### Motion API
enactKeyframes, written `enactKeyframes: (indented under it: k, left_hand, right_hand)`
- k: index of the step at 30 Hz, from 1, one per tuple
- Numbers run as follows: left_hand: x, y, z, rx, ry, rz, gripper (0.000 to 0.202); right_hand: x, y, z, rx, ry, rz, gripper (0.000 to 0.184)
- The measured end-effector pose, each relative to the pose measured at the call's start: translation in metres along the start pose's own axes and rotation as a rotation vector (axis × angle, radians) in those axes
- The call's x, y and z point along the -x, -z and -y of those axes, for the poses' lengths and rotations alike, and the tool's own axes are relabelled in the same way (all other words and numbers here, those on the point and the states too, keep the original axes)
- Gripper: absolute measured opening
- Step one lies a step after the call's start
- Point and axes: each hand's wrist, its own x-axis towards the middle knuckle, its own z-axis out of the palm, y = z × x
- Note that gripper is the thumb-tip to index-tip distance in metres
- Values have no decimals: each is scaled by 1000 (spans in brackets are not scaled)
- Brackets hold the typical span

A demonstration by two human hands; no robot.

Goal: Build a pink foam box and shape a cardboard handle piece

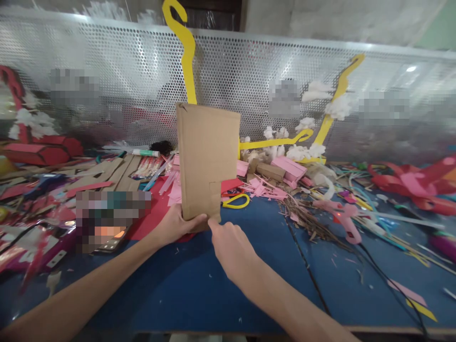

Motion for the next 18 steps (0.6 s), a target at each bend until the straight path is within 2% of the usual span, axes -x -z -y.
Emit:
enactKeyframes:
  k: [2, 4, 10, 14, 18]
  left_hand:
    - [1, -1, -2, -15, 8, 23, 36]
    - [1, 0, -2, -23, 15, -9, 35]
    - [-4, 11, 1, 28, 87, -218, 48]
    - [-6, 17, 4, 76, 138, -270, 46]
    - [-6, 18, 6, 201, 156, -270, 56]
  right_hand:
    - [-4, 0, 0, -14, -6, 2, 30]
    - [-4, 0, -1, -30, -22, -7, 28]
    - [13, -6, -15, -163, 0, -78, 25]
    - [24, -6, -47, -212, -9, -85, 21]
    - [28, -3, -87, -219, -36, -108, 22]
